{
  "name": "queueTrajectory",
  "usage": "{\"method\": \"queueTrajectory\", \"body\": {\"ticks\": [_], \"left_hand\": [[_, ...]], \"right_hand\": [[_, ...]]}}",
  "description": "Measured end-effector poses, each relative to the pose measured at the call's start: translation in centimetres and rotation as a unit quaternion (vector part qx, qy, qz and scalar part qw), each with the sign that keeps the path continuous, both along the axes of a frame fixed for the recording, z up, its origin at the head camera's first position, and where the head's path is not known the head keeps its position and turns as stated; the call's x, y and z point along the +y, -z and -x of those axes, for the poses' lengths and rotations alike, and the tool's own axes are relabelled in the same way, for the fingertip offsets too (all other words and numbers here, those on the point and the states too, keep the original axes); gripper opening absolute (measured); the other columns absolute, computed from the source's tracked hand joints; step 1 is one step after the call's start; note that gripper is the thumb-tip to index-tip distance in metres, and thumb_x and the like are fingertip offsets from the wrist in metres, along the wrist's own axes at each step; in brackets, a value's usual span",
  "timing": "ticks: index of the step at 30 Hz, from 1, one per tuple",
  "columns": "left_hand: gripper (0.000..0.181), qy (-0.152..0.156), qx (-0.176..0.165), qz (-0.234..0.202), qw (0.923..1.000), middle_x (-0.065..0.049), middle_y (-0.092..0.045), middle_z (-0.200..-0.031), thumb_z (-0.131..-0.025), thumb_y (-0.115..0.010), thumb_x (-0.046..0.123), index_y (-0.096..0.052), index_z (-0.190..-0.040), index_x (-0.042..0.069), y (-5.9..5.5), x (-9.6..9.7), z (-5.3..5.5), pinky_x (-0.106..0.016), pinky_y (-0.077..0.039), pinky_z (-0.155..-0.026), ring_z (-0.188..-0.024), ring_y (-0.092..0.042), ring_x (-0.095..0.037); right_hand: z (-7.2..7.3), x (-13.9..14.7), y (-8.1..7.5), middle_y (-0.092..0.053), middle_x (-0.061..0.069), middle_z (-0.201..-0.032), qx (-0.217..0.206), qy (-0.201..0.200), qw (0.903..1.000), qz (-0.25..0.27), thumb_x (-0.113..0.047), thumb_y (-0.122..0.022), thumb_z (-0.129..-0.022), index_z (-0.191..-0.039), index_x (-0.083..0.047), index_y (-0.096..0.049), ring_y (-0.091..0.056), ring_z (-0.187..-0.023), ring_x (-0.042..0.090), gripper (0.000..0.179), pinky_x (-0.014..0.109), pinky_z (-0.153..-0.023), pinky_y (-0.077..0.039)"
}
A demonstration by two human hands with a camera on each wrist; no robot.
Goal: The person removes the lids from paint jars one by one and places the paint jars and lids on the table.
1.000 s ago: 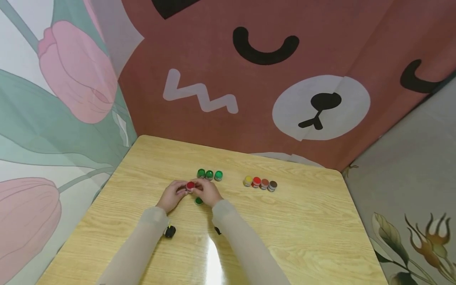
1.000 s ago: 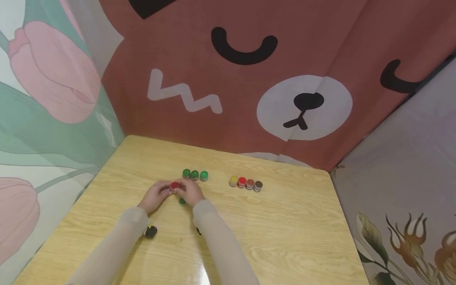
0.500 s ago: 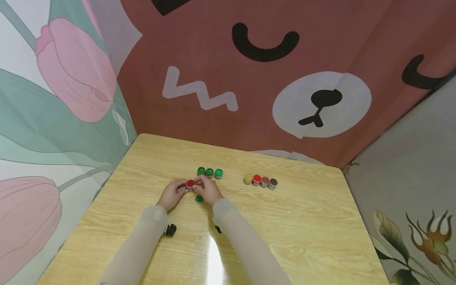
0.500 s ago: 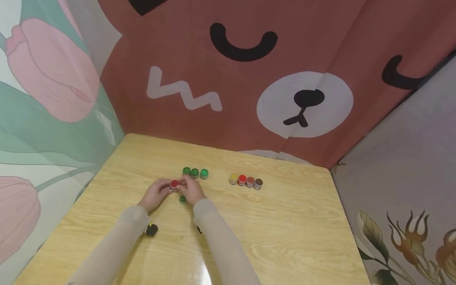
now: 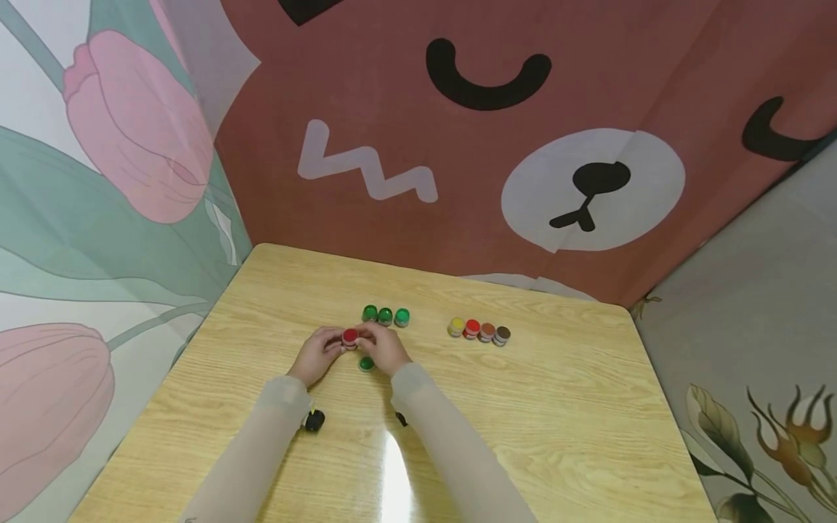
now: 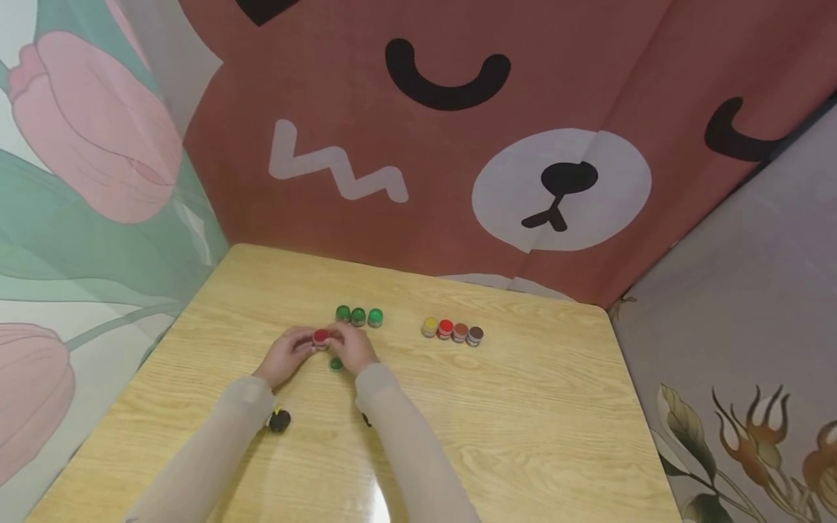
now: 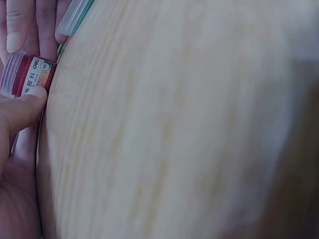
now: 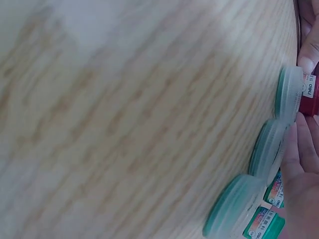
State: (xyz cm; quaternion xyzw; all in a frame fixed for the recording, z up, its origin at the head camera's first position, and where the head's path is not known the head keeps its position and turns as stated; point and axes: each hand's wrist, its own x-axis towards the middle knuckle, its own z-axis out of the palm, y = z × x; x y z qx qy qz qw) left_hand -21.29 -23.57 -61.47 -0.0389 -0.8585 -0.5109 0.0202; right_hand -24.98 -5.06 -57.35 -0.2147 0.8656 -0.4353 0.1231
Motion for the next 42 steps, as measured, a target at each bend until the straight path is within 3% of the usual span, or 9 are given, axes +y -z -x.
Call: {"method": "queueTrajectory", "body": {"ticks": [8, 16, 23, 30, 35, 42], "left_hand": [[0.033, 0.002, 0.003, -0.007, 1.0000, -0.022, -0.057, -0.129, -0.097, -0.065, -0.001, -0.063, -0.129, -0.006, -0.06, 0.11, -0.07, -0.041, -0.051, -0.103, -0.121, -0.059, -0.037], [0.033, -0.001, -0.007, 0.000, 1.0000, -0.020, -0.056, -0.128, -0.097, -0.066, 0.002, -0.064, -0.129, -0.004, -0.11, 0.08, -0.02, -0.042, -0.051, -0.103, -0.121, -0.059, -0.036], [0.033, 0.002, -0.006, -0.010, 0.9999, -0.020, -0.057, -0.128, -0.097, -0.065, 0.000, -0.063, -0.130, -0.005, -0.05, 0.08, -0.01, -0.040, -0.051, -0.103, -0.121, -0.059, -0.036], [0.033, 0.001, -0.009, 0.003, 1.0000, -0.019, -0.057, -0.130, -0.098, -0.065, 0.003, -0.064, -0.130, -0.003, 0.04, 0.03, 0.01, -0.043, -0.051, -0.104, -0.122, -0.058, -0.035], [0.034, 0.000, -0.016, 0.004, 0.9999, -0.020, -0.056, -0.131, -0.098, -0.065, 0.004, -0.063, -0.131, -0.003, -0.17, 0.09, -0.03, -0.043, -0.050, -0.105, -0.123, -0.058, -0.036], [0.034, -0.002, -0.017, -0.009, 0.9998, -0.020, -0.055, -0.131, -0.098, -0.065, 0.002, -0.063, -0.131, -0.003, -0.16, 0.15, -0.08, -0.043, -0.050, -0.105, -0.123, -0.058, -0.036]], "right_hand": [[0.05, -0.39, 0.35, -0.072, 0.004, -0.114, -0.023, 0.029, 0.9989, 0.028, -0.020, -0.073, -0.094, -0.122, -0.011, -0.068, -0.069, -0.099, 0.014, 0.029, 0.024, -0.082, -0.058], [0.60, 0.04, 0.50, -0.072, 0.008, -0.118, -0.008, 0.001, 0.9999, 0.010, -0.019, -0.068, -0.098, -0.130, -0.010, -0.066, -0.070, -0.104, 0.018, 0.033, 0.028, -0.087, -0.058], [0.24, -0.09, 0.04, -0.072, 0.009, -0.112, -0.031, 0.020, 0.9990, 0.024, -0.018, -0.072, -0.097, -0.115, -0.008, -0.067, -0.070, -0.101, 0.018, 0.022, 0.027, -0.080, -0.059], [0.07, -0.10, -0.20, -0.073, 0.005, -0.109, -0.006, 0.006, 0.9999, 0.012, -0.018, -0.070, -0.097, -0.120, -0.009, -0.071, -0.069, -0.098, 0.014, 0.024, 0.024, -0.083, -0.057], [0.09, 0.04, -0.27, -0.072, 0.006, -0.113, -0.011, 0.002, 0.9999, -0.002, -0.017, -0.066, -0.100, -0.124, -0.008, -0.068, -0.069, -0.102, 0.017, 0.026, 0.029, -0.088, -0.057], [-0.04, -0.34, -0.07, -0.072, 0.008, -0.112, -0.005, 0.014, 0.9999, -0.003, -0.015, -0.070, -0.097, -0.115, -0.008, -0.067, -0.070, -0.103, 0.018, 0.020, 0.026, -0.087, -0.058]]}}
